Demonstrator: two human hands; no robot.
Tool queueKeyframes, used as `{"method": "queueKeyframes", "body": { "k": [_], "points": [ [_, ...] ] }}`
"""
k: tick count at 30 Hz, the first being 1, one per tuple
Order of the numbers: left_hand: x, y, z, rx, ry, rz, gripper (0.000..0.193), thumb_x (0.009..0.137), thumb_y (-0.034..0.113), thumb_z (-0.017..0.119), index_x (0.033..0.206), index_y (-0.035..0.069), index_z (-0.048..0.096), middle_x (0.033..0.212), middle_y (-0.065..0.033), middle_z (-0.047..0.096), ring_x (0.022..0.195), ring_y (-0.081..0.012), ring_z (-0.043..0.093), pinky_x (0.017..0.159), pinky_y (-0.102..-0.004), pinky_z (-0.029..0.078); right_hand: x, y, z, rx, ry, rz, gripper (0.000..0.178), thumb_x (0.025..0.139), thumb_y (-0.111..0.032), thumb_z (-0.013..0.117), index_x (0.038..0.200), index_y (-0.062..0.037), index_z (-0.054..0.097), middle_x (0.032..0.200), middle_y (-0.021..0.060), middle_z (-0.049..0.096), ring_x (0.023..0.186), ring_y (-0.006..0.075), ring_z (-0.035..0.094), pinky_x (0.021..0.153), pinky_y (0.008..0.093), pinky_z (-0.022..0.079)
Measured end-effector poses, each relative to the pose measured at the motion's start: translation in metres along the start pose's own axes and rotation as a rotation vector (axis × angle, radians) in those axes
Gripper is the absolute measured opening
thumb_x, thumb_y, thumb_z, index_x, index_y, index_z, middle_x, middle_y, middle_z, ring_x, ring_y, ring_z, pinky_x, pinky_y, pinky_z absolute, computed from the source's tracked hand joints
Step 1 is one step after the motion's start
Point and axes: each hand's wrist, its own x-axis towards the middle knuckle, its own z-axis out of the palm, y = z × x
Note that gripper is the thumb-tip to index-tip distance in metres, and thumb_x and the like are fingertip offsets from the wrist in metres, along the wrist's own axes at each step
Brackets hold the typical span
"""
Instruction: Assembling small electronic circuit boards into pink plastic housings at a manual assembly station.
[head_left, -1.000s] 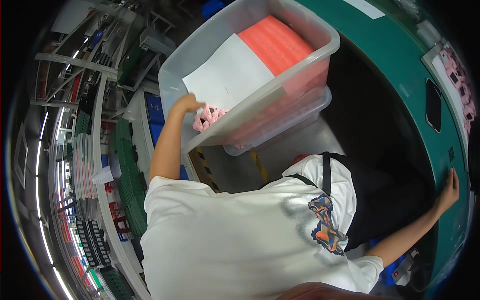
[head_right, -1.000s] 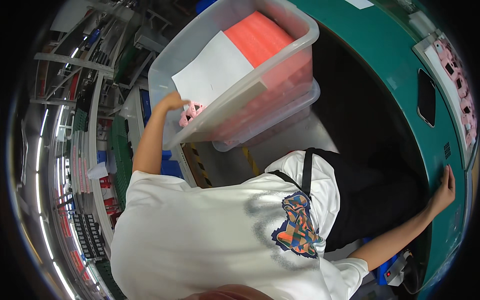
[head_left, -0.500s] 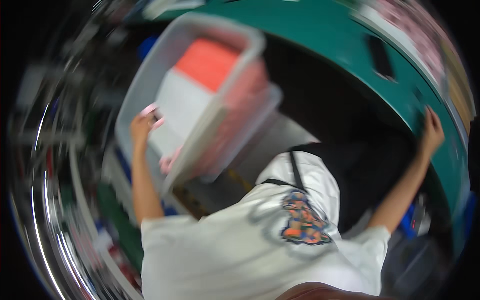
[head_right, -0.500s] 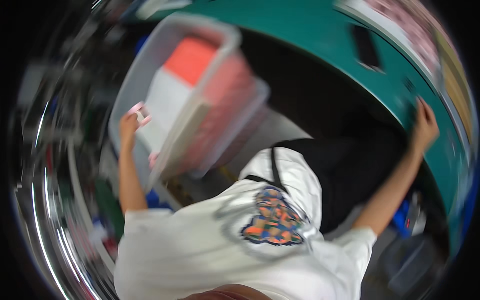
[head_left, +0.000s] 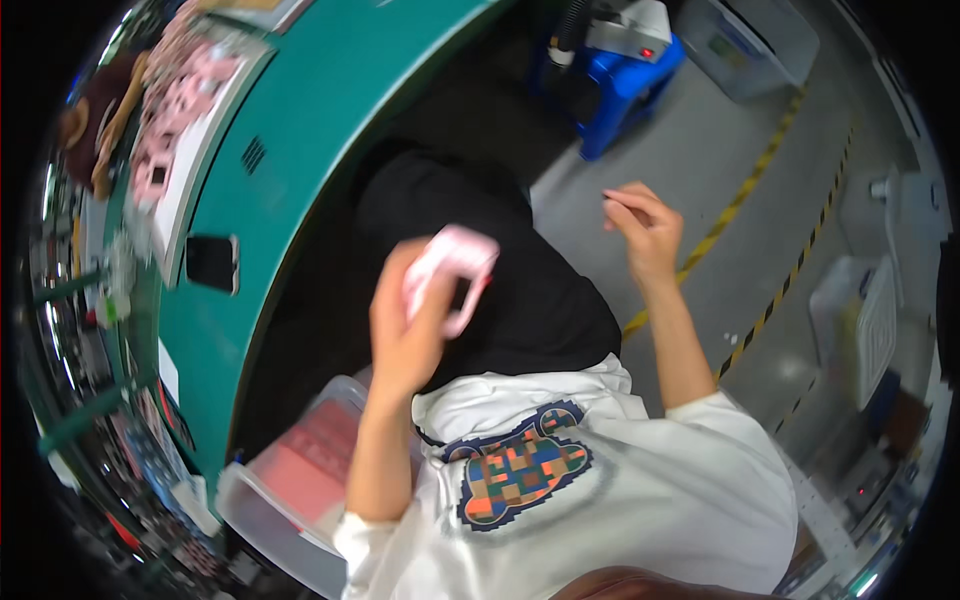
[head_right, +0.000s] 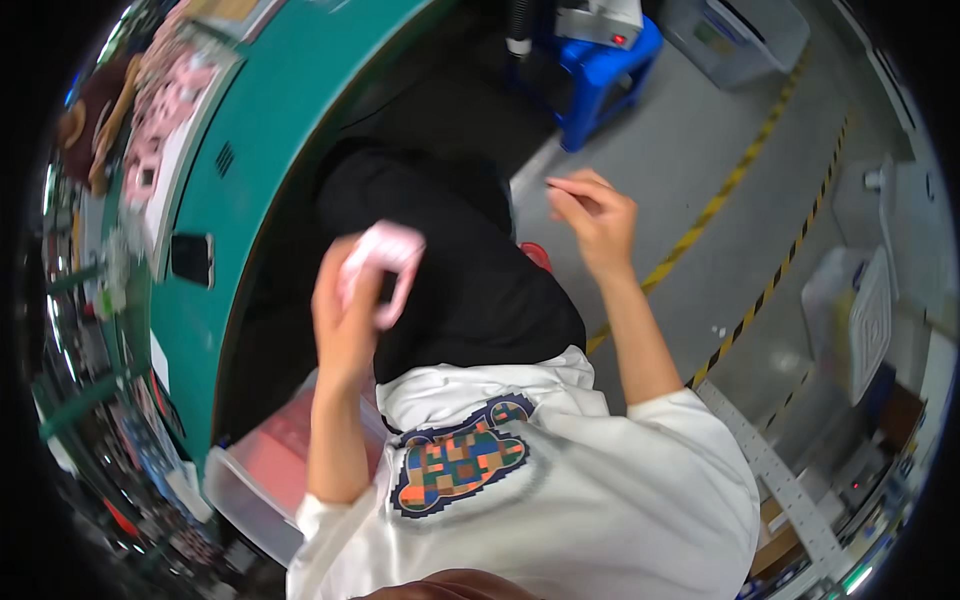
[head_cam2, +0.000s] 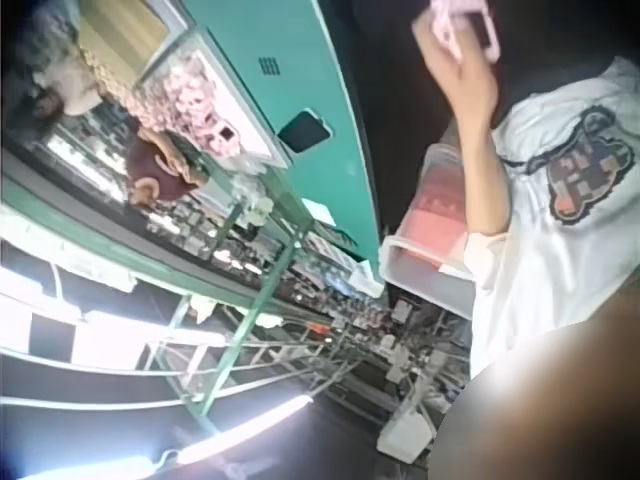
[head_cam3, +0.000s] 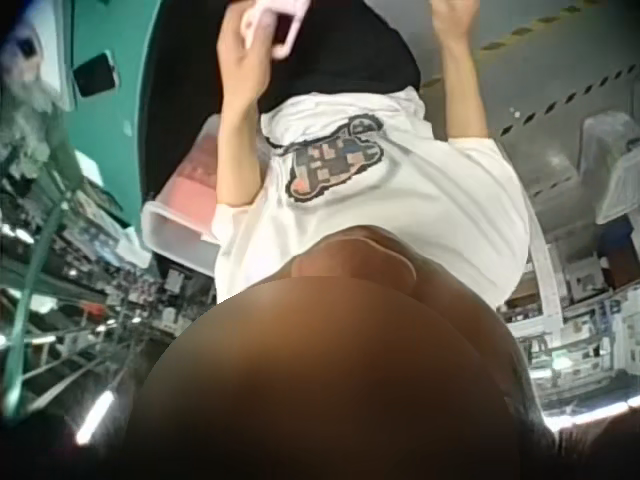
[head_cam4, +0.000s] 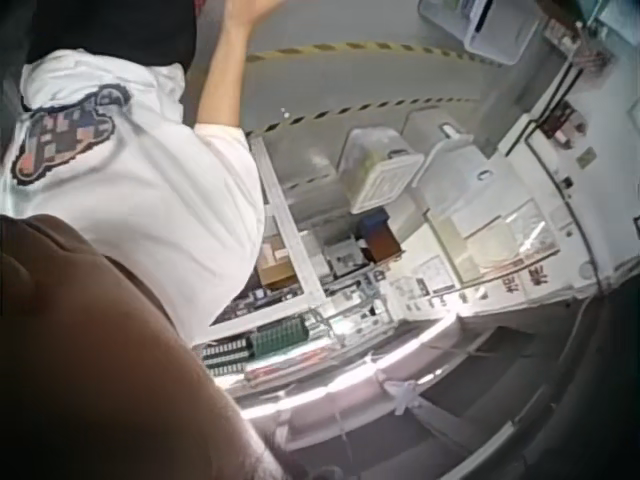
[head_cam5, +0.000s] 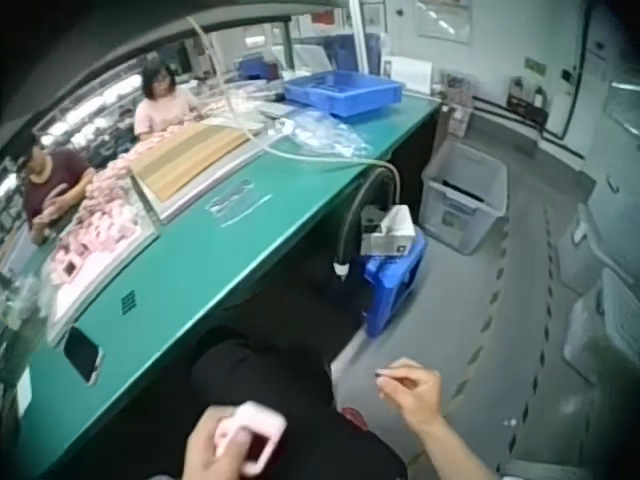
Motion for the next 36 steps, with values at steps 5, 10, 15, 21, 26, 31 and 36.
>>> {"method": "queueKeyframes", "body": {
  "k": [5, 10, 15, 21, 26, 31, 36],
  "points": [
    [0.182, -0.052, 0.094, 0.224, -0.38, 0.073, 0.03, 0.094, 0.027, 0.065, 0.11, 0.002, 0.06, 0.095, -0.0128, 0.066, 0.075, -0.0206, 0.061, 0.072, -0.0326, 0.054, -0.065, 0.016, -0.092, -0.094, 0.299, 0.129, 0.014, 0.088, 0.005, 0.07, 0.101, 0.0053, 0.075, 0.097, 0.0087, 0.064, 0.074, 0.0152, 0.058, 0.068, 0.0243, 0.051],
    [0.298, -0.114, 0.132, 0.164, -0.19, -0.102, 0.023, 0.095, 0.024, 0.062, 0.108, 0.006, 0.065, 0.095, -0.0105, 0.066, 0.075, -0.0185, 0.059, 0.067, -0.0292, 0.052, -0.091, 0.021, -0.118, -0.088, 0.511, 0.161, 0.013, 0.091, 0.005, 0.067, 0.102, 0.0065, 0.074, 0.095, 0.0091, 0.063, 0.075, 0.0158, 0.056, 0.069, 0.0244, 0.047],
    [0.304, -0.103, 0.154, -0.056, -0.242, -0.005, 0.022, 0.097, 0.023, 0.06, 0.111, 0.008, 0.067, 0.096, -0.0087, 0.066, 0.075, -0.0168, 0.057, 0.063, -0.0266, 0.05, -0.102, 0.035, -0.107, -0.08, 0.514, 0.239, 0.013, 0.091, 0.005, 0.067, 0.103, 0.007, 0.073, 0.095, 0.009, 0.063, 0.075, 0.0156, 0.056, 0.069, 0.0242, 0.048],
    [0.321, -0.118, 0.162, -0.113, -0.256, -0.087, 0.021, 0.1, 0.019, 0.06, 0.115, 0.007, 0.067, 0.11, -0.008, 0.066, 0.085, -0.0154, 0.058, 0.065, -0.0263, 0.049, -0.084, 0.042, -0.098, -0.075, 0.464, 0.255, 0.013, 0.091, 0.005, 0.066, 0.103, 0.0074, 0.073, 0.095, 0.0089, 0.063, 0.075, 0.0155, 0.057, 0.069, 0.0243, 0.048],
    [0.324, -0.121, 0.164, -0.207, -0.247, -0.092, 0.021, 0.101, 0.02, 0.06, 0.116, 0.007, 0.066, 0.111, -0.0078, 0.066, 0.086, -0.0154, 0.058, 0.064, -0.0265, 0.049, -0.085, 0.04, -0.096, -0.082, 0.453, 0.256, 0.014, 0.089, 0.006, 0.069, 0.102, 0.0065, 0.074, 0.095, 0.0074, 0.064, 0.073, 0.0142, 0.058, 0.069, 0.0221, 0.049],
    [0.321, -0.114, 0.169, -0.276, -0.288, -0.083, 0.023, 0.101, 0.022, 0.061, 0.116, 0.006, 0.067, 0.111, -0.0087, 0.066, 0.086, -0.0155, 0.059, 0.064, -0.0265, 0.049, -0.085, 0.026, -0.084, -0.124, 0.435, 0.228, 0.013, 0.089, 0.006, 0.069, 0.101, 0.0065, 0.074, 0.095, 0.0072, 0.064, 0.073, 0.0141, 0.058, 0.069, 0.0218, 0.049],
    [0.292, -0.105, 0.158, -0.137, -0.489, -0.255, 0.025, 0.099, 0.022, 0.063, 0.116, 0.005, 0.066, 0.108, -0.01, 0.065, 0.085, -0.0163, 0.06, 0.063, -0.0261, 0.05, -0.084, 0.017, -0.071, -0.145, 0.421, 0.185, 0.013, 0.088, 0.007, 0.069, 0.1, 0.006, 0.075, 0.094, 0.007, 0.064, 0.073, 0.0138, 0.058, 0.068, 0.0222, 0.049]
  ]
}}
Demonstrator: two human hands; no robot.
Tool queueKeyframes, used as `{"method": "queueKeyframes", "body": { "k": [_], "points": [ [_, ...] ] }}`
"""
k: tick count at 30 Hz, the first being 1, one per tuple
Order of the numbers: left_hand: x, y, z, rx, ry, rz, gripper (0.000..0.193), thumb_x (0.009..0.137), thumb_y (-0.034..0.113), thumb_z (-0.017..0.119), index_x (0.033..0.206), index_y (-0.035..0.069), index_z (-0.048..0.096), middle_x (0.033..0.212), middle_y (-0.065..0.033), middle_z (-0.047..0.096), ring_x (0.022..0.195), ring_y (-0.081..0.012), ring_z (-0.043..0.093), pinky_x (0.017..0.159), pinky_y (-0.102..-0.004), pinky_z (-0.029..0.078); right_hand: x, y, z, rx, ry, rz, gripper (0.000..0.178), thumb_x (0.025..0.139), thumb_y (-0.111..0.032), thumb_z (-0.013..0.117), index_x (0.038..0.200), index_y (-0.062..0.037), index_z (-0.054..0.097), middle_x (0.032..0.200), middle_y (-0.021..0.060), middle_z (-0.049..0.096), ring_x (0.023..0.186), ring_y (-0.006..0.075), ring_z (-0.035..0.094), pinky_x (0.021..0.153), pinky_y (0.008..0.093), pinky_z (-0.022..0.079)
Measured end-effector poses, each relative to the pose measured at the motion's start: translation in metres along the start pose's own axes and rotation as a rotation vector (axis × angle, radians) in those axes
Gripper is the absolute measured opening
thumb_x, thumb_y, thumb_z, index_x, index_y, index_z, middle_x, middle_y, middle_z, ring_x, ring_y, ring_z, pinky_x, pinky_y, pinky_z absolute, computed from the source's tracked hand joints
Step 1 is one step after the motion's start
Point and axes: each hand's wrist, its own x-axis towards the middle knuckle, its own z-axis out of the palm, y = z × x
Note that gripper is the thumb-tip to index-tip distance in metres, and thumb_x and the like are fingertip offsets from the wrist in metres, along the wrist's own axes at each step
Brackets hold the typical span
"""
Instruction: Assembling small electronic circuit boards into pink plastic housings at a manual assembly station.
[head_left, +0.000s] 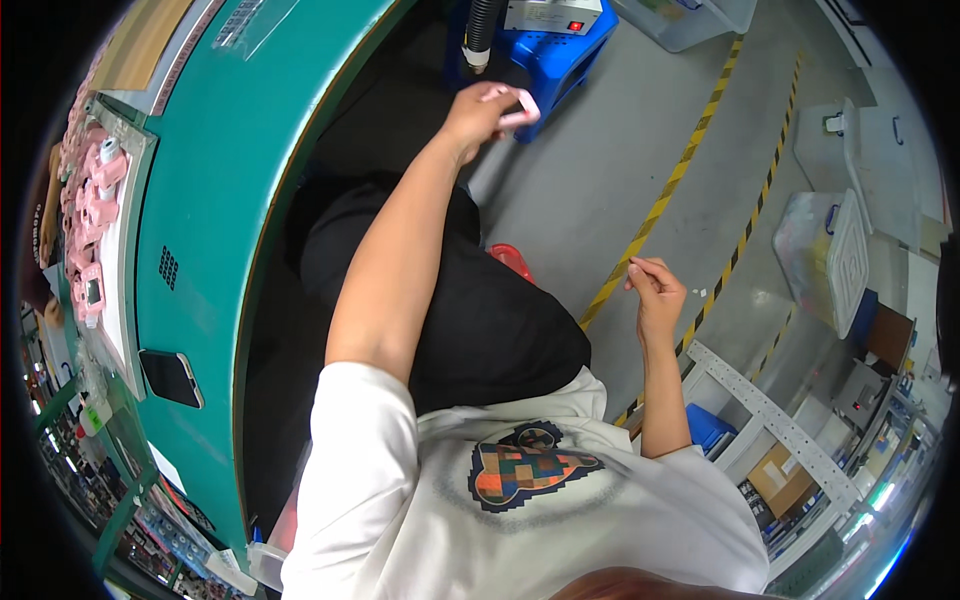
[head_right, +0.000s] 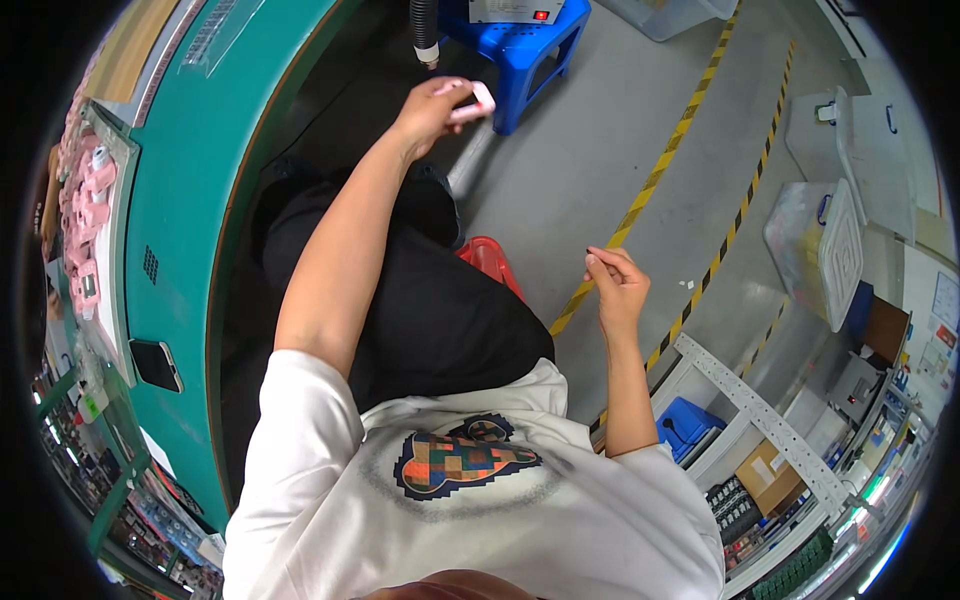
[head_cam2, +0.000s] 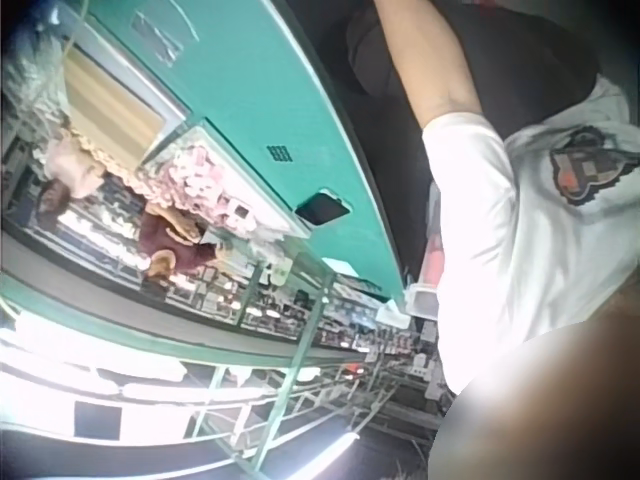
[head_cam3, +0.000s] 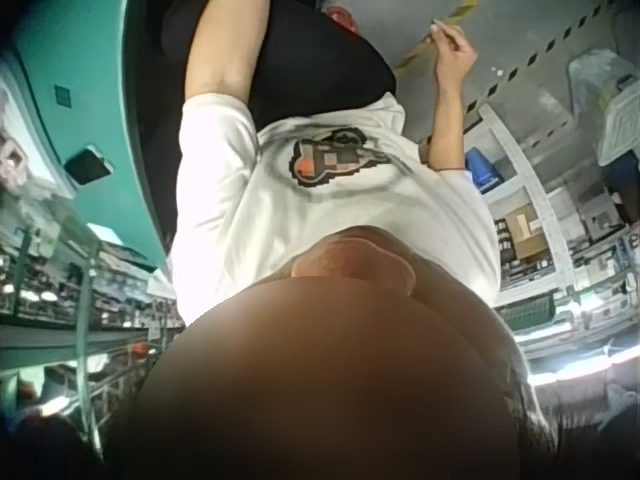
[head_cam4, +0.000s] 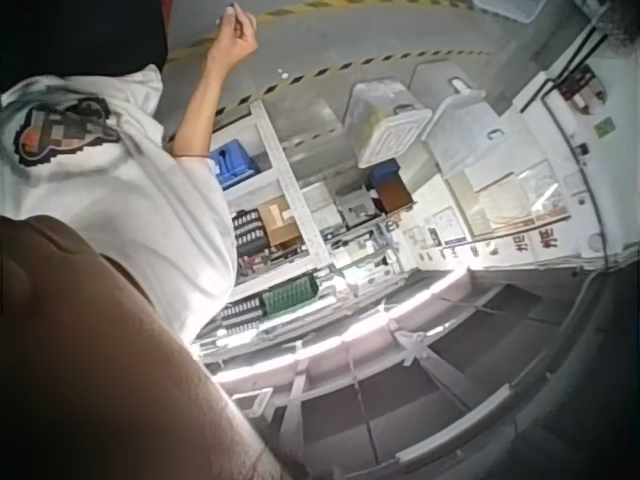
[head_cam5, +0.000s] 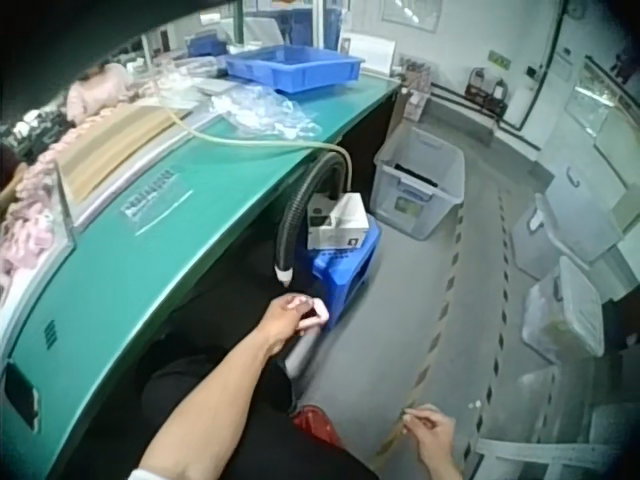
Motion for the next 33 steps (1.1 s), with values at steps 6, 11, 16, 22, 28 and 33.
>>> {"method": "queueKeyframes", "body": {
  "k": [6, 11, 16, 22, 28, 33],
  "points": [
    [-0.153, 0.051, 0.034, 0.107, -0.136, 0.204, 0.029, 0.094, 0.012, 0.058, 0.122, 0.005, 0.063, 0.107, -0.0107, 0.065, 0.085, -0.0153, 0.058, 0.064, -0.0236, 0.048, 0.036, -0.088, 0.04, -0.178, -0.213, -0.282, 0.013, 0.084, 0.007, 0.072, 0.095, 0.001, 0.077, 0.089, 0.006, 0.065, 0.071, 0.0125, 0.056, 0.064, 0.0217, 0.046],
    [-0.245, 0.045, 0.043, -0.027, -0.076, 0.381, 0.034, 0.091, 0.011, 0.059, 0.124, 0.003, 0.06, 0.103, -0.0124, 0.064, 0.083, -0.0181, 0.059, 0.074, -0.0267, 0.047, 0.022, -0.17, 0.091, -0.341, -0.506, -0.686, 0.016, 0.077, 0.009, 0.074, 0.09, -0.0004, 0.077, 0.083, 0.004, 0.064, 0.066, 0.0121, 0.052, 0.058, 0.0222, 0.042],
    [-0.288, 0.033, 0.054, -0.035, 0.035, 0.57, 0.039, 0.09, 0.005, 0.059, 0.128, 0.002, 0.058, 0.105, -0.0123, 0.063, 0.084, -0.0187, 0.057, 0.076, -0.0266, 0.046, -0.01, -0.192, 0.113, -0.535, -0.677, -0.984, 0.022, 0.068, 0.01, 0.077, 0.087, -0.0001, 0.077, 0.08, 0.0051, 0.064, 0.06, 0.0125, 0.048, 0.053, 0.0235, 0.038],
    [-0.305, 0.03, 0.064, -0.064, 0.106, 0.666, 0.038, 0.088, 0.001, 0.059, 0.127, 0.0, 0.06, 0.109, -0.0135, 0.062, 0.085, -0.0198, 0.058, 0.076, -0.0273, 0.046, -0.032, -0.196, 0.114, -0.668, -0.623, -1.155, 0.022, 0.065, 0.01, 0.077, 0.085, -0.0014, 0.077, 0.076, 0.0037, 0.063, 0.058, 0.0128, 0.047, 0.051, 0.0234, 0.037],
    [-0.31, 0.027, 0.067, -0.029, 0.114, 0.692, 0.036, 0.088, 0.0, 0.058, 0.124, -0.001, 0.06, 0.11, -0.0145, 0.061, 0.086, -0.0212, 0.058, 0.076, -0.0283, 0.047, -0.046, -0.194, 0.109, -0.709, -0.554, -1.178, 0.021, 0.066, 0.009, 0.077, 0.084, -0.0026, 0.077, 0.076, 0.0029, 0.063, 0.058, 0.0124, 0.046, 0.05, 0.023, 0.036],
    [-0.31, 0.022, 0.069, -0.011, 0.114, 0.715, 0.035, 0.089, 0.0, 0.057, 0.123, -0.001, 0.06, 0.109, -0.0151, 0.061, 0.087, -0.0216, 0.058, 0.076, -0.0285, 0.047, -0.054, -0.198, 0.109, -0.767, -0.552, -1.149, 0.021, 0.067, 0.009, 0.077, 0.085, -0.0033, 0.077, 0.077, 0.002, 0.063, 0.058, 0.0121, 0.045, 0.051, 0.0227, 0.036]
  ]
}}
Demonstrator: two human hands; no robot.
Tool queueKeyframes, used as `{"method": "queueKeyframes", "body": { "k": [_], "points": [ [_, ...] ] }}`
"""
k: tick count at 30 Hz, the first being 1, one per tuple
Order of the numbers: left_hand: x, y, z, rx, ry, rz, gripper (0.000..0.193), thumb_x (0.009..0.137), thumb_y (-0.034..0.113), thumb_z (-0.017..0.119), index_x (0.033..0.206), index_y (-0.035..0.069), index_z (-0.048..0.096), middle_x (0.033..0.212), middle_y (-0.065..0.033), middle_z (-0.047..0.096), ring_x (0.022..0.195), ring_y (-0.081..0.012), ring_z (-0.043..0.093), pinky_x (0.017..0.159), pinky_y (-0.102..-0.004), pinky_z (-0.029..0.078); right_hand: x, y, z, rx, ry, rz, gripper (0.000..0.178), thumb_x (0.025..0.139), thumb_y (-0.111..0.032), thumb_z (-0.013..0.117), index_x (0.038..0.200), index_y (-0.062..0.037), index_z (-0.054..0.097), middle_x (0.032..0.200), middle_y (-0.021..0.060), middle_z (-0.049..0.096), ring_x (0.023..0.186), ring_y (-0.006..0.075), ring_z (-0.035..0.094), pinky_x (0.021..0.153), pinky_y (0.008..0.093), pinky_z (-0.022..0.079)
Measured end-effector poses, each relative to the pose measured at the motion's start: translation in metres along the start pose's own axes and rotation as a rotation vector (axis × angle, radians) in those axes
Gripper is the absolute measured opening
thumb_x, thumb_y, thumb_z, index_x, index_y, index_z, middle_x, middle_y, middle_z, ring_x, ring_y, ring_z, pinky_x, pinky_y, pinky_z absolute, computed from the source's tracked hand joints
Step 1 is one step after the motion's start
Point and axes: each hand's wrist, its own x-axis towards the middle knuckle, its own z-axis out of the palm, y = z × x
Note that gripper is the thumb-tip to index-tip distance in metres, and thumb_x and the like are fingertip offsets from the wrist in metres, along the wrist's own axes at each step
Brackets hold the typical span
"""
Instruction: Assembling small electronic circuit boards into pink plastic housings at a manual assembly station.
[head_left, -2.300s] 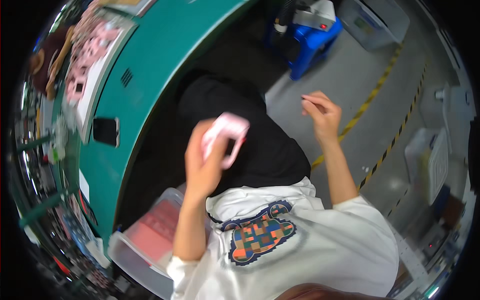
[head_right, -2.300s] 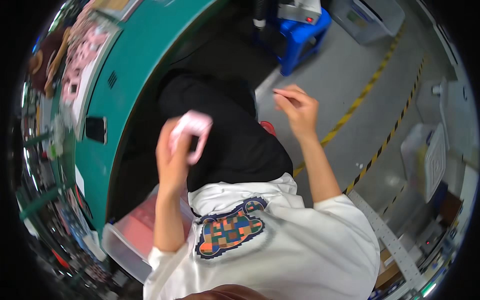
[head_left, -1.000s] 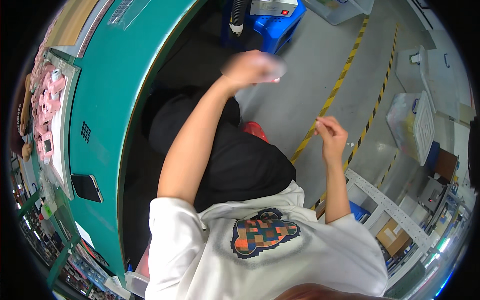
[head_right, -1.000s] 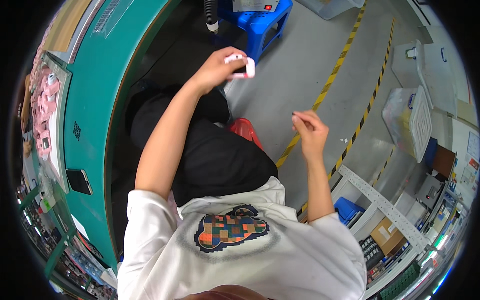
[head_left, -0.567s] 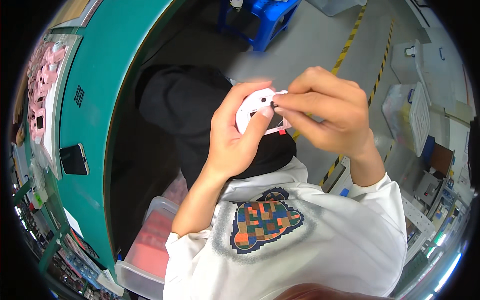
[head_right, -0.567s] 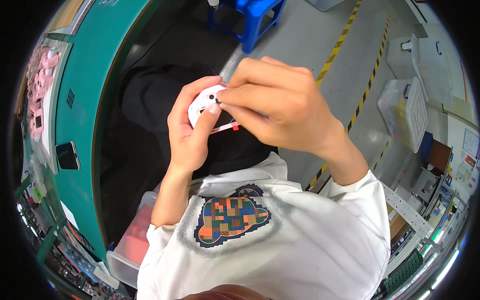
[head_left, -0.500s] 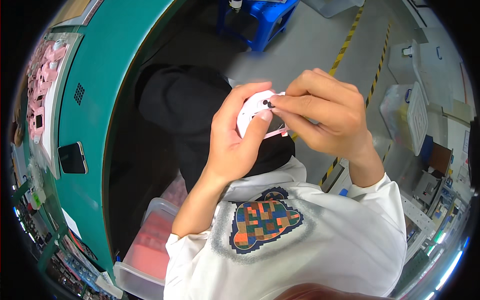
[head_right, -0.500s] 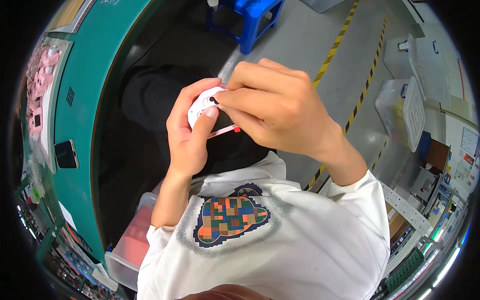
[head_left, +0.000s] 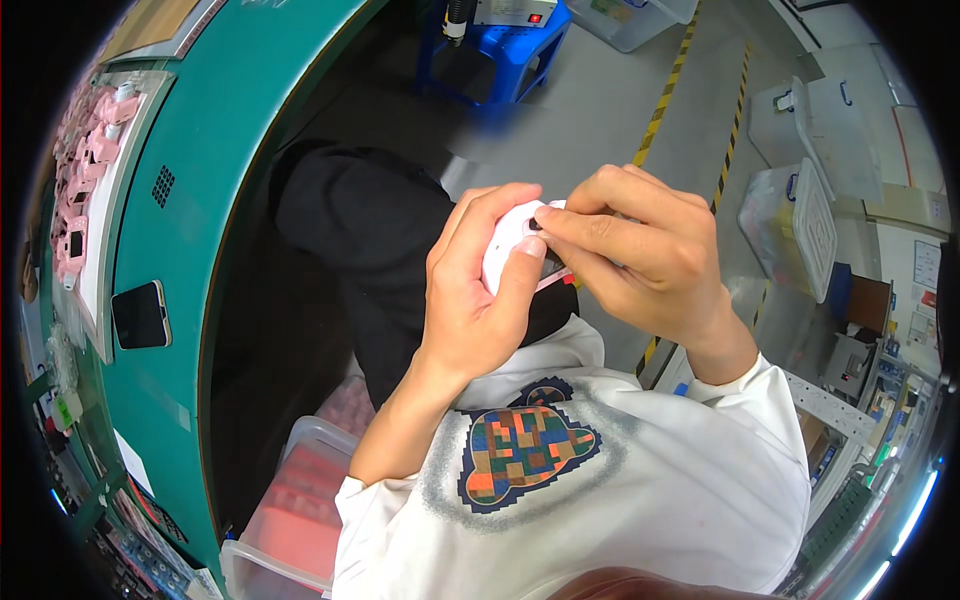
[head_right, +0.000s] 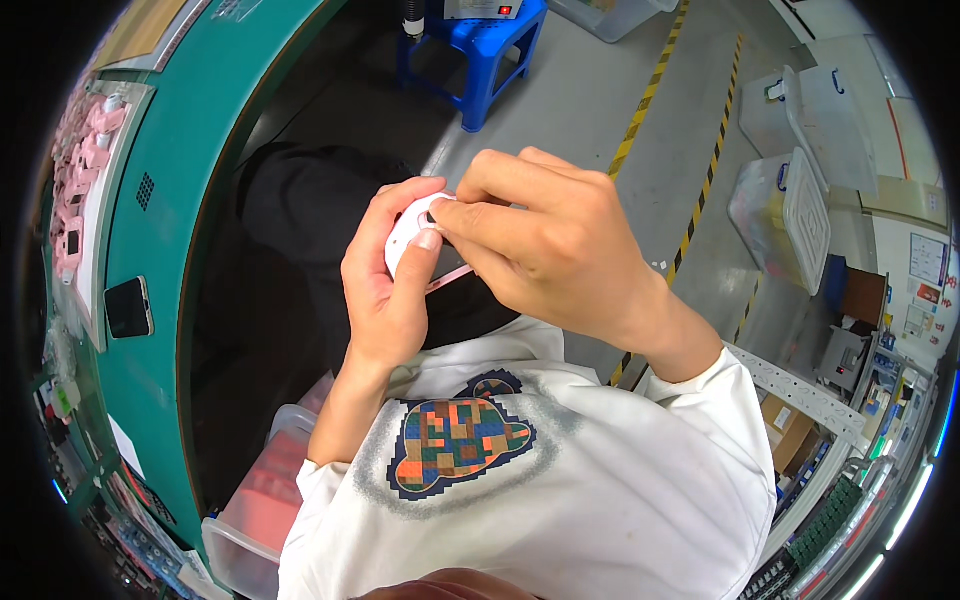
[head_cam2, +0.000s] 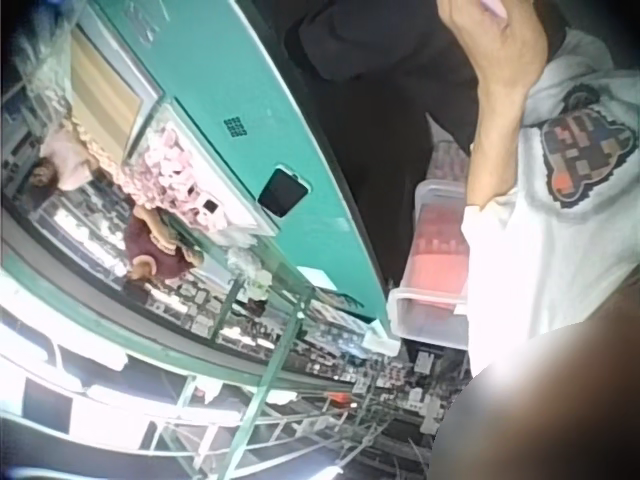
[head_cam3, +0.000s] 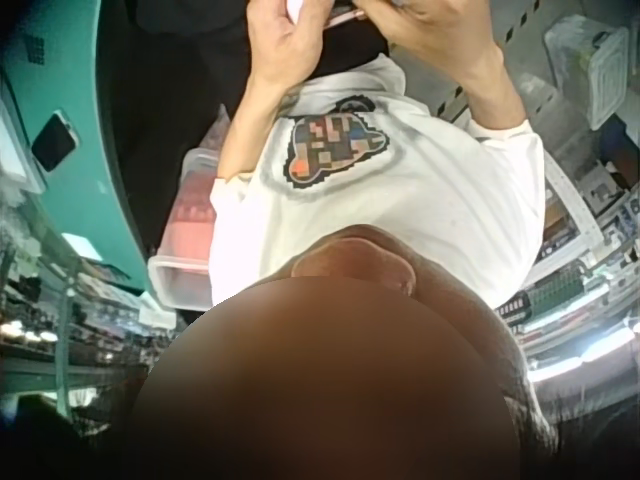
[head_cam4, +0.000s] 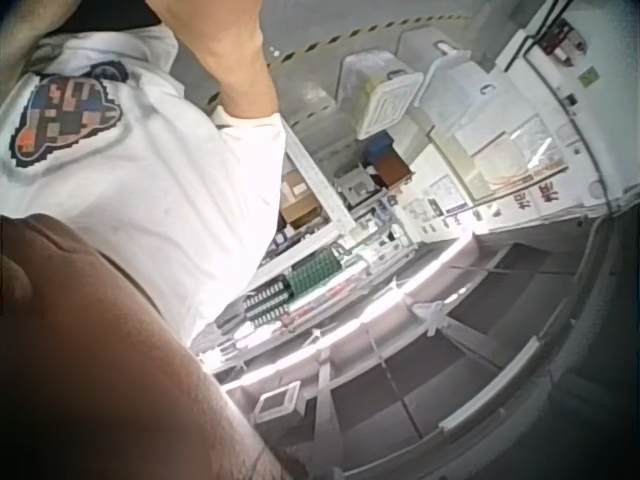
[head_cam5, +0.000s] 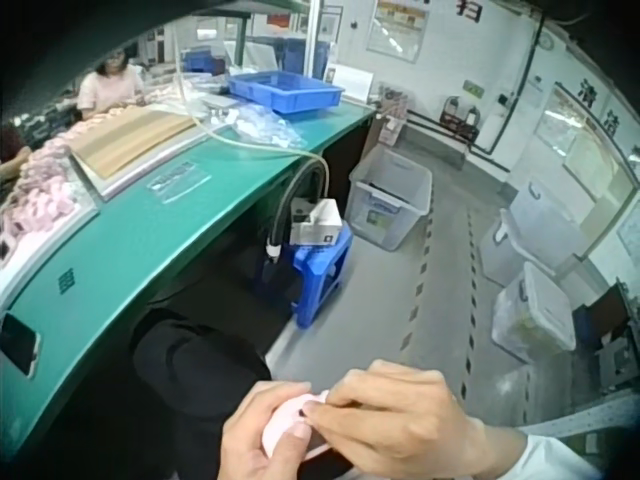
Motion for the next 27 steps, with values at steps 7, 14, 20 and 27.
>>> {"method": "queueKeyframes", "body": {
  "k": [7, 14, 20, 27],
  "points": [
    [-0.002, -0.004, 0.001, 0.032, 0.013, 0.112, 0.033, 0.089, 0.001, 0.055, 0.122, -0.001, 0.061, 0.103, -0.0135, 0.064, 0.083, -0.0203, 0.058, 0.074, -0.0282, 0.047, 0.004, -0.005, -0.006, -0.045, -0.046, -0.057, 0.02, 0.069, 0.007, 0.077, 0.086, -0.0036, 0.077, 0.078, 0.0006, 0.062, 0.058, 0.012, 0.045, 0.054, 0.0226, 0.037],
    [-0.007, 0.002, 0.002, -0.129, 0.063, 0.012, 0.031, 0.091, 0.004, 0.052, 0.119, -0.002, 0.063, 0.099, -0.0125, 0.069, 0.08, -0.0193, 0.061, 0.074, -0.0286, 0.05, 0.003, -0.003, 0.001, 0.192, -0.067, 0.069, 0.024, 0.071, 0.002, 0.077, 0.093, -0.004, 0.077, 0.08, 0.0029, 0.062, 0.066, 0.0132, 0.049, 0.061, 0.0242, 0.04],
    [-0.006, 0.002, 0.004, -0.167, 0.111, 0.121, 0.031, 0.09, 0.005, 0.05, 0.116, -0.004, 0.064, 0.102, -0.0157, 0.07, 0.083, -0.021, 0.064, 0.075, -0.0302, 0.052, 0.004, 0.001, 0.009, 0.486, -0.06, 0.207, 0.029, 0.071, 0.001, 0.074, 0.099, -0.0025, 0.075, 0.083, 0.0054, 0.062, 0.073, 0.0148, 0.051, 0.066, 0.0256, 0.042],
    [-0.018, 0.0, -0.015, 0.201, 0.22, 0.329, 0.033, 0.082, 0.003, 0.055, 0.114, -0.004, 0.063, 0.099, -0.0187, 0.068, 0.08, -0.0293, 0.064, 0.074, -0.0328, 0.053, 0.02, -0.007, 0.03, 0.638, -0.151, 0.236, 0.024, 0.072, 0.0, 0.071, 0.097, -0.0019, 0.071, 0.085, 0.0053, 0.064, 0.074, 0.0168, 0.054, 0.07, 0.027, 0.046]
  ]
}}
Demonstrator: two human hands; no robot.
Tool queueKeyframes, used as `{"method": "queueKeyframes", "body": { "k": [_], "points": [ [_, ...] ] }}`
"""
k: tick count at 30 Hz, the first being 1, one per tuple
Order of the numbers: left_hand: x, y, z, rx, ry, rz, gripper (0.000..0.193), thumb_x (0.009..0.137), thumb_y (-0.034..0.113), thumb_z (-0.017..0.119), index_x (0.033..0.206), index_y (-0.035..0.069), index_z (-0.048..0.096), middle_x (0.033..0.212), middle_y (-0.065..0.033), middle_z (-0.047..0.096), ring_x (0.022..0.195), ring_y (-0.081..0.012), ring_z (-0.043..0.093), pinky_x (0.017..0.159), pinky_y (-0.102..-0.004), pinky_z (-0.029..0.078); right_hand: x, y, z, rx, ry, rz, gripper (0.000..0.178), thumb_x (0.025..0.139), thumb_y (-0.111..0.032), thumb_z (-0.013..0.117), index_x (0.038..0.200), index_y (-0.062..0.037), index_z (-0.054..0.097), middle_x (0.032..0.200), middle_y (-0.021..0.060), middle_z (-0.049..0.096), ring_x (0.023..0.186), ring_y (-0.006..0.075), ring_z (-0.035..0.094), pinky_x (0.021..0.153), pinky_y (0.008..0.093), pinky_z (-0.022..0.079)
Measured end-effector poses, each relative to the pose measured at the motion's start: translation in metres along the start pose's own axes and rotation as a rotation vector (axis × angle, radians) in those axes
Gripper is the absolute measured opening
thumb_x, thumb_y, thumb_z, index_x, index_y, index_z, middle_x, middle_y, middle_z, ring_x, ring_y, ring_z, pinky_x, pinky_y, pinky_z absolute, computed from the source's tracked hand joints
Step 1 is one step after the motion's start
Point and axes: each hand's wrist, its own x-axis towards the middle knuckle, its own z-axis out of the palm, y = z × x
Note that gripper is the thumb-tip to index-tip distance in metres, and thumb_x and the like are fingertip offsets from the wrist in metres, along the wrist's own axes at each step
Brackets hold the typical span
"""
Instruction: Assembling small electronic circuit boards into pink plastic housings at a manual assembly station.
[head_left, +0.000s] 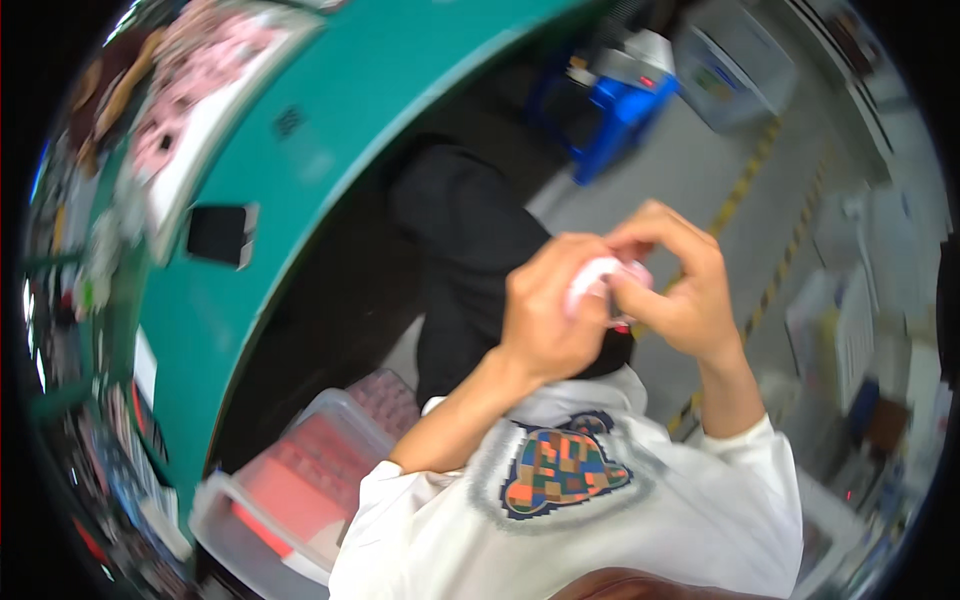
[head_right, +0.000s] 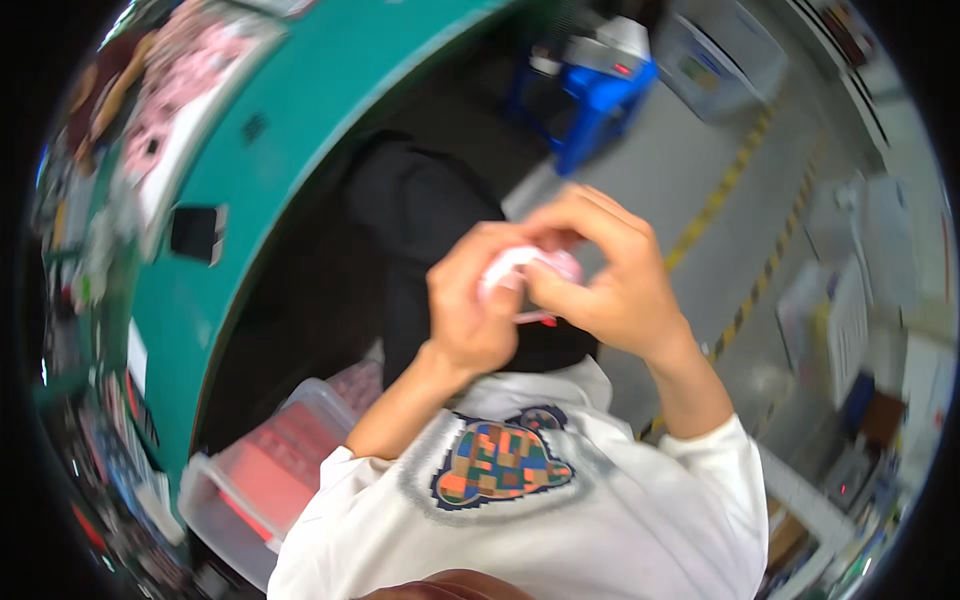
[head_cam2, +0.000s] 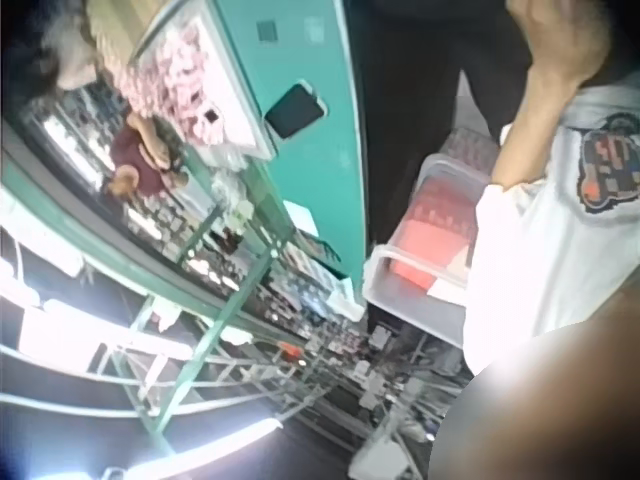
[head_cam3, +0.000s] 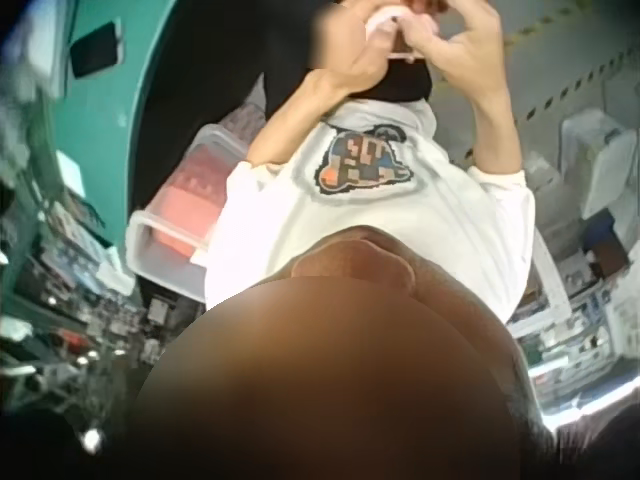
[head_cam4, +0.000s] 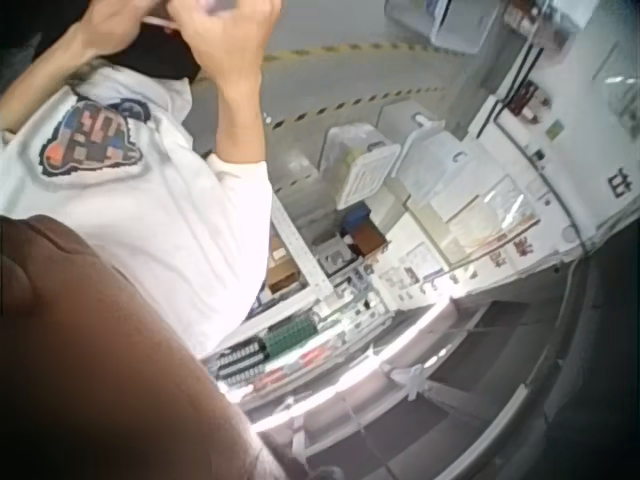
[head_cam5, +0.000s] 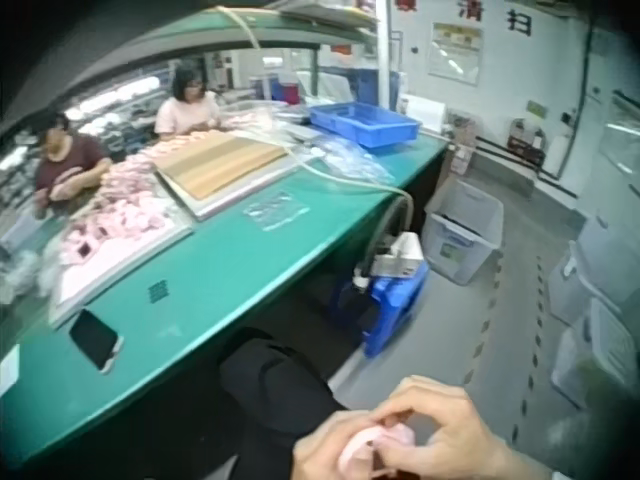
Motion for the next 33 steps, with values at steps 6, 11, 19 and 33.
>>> {"method": "queueKeyframes", "body": {
  "k": [6, 11, 19, 33],
  "points": [
    [-0.033, 0.014, -0.028, -0.032, 0.078, -0.337, 0.042, 0.09, 0.011, 0.051, 0.129, -0.004, 0.048, 0.116, -0.0207, 0.063, 0.095, -0.0272, 0.063, 0.082, -0.0361, 0.053, -0.001, 0.013, 0.017, 0.135, -0.271, 0.062, 0.031, 0.077, 0.001, 0.07, 0.109, 0.0004, 0.069, 0.091, 0.0072, 0.068, 0.079, 0.0167, 0.057, 0.073, 0.0267, 0.048],
    [-0.059, 0.023, -0.074, -0.114, 0.452, -0.282, 0.046, 0.095, 0.02, 0.054, 0.134, -0.002, 0.045, 0.134, -0.0187, 0.051, 0.108, -0.0276, 0.059, 0.084, -0.0328, 0.05, 0.053, -0.002, 0.049, 0.226, -0.535, 0.062, 0.041, 0.079, 0.001, 0.07, 0.119, 0.0005, 0.067, 0.105, 0.0085, 0.069, 0.084, 0.0148, 0.059, 0.075, 0.0269, 0.048],
    [-0.167, 0.168, -0.089, 0.654, 0.869, -0.077, 0.03, 0.103, 0.033, 0.046, 0.117, 0.008, 0.052, 0.114, -0.0191, 0.062, 0.093, -0.0274, 0.062, 0.079, -0.0357, 0.049, 0.282, -0.016, 0.23, -0.136, -0.311, -0.57, 0.035, 0.093, -0.024, 0.068, 0.123, -0.0064, 0.063, 0.098, 0.0071, 0.067, 0.081, 0.0172, 0.06, 0.073, 0.0307, 0.048],
    [-0.557, 0.431, -0.129, 1.432, 1.479, -1.594, 0.029, 0.09, 0.02, 0.06, 0.102, -0.005, 0.069, 0.093, -0.0149, 0.07, 0.087, -0.0257, 0.065, 0.078, -0.0333, 0.052, 0.353, 0.099, 0.228, -0.549, -0.492, -0.477, 0.066, 0.1, -0.061, 0.05, 0.126, -0.0036, 0.067, 0.115, 0.0114, 0.071, 0.104, 0.0272, 0.068, 0.09, 0.0346, 0.051]
  ]
}}
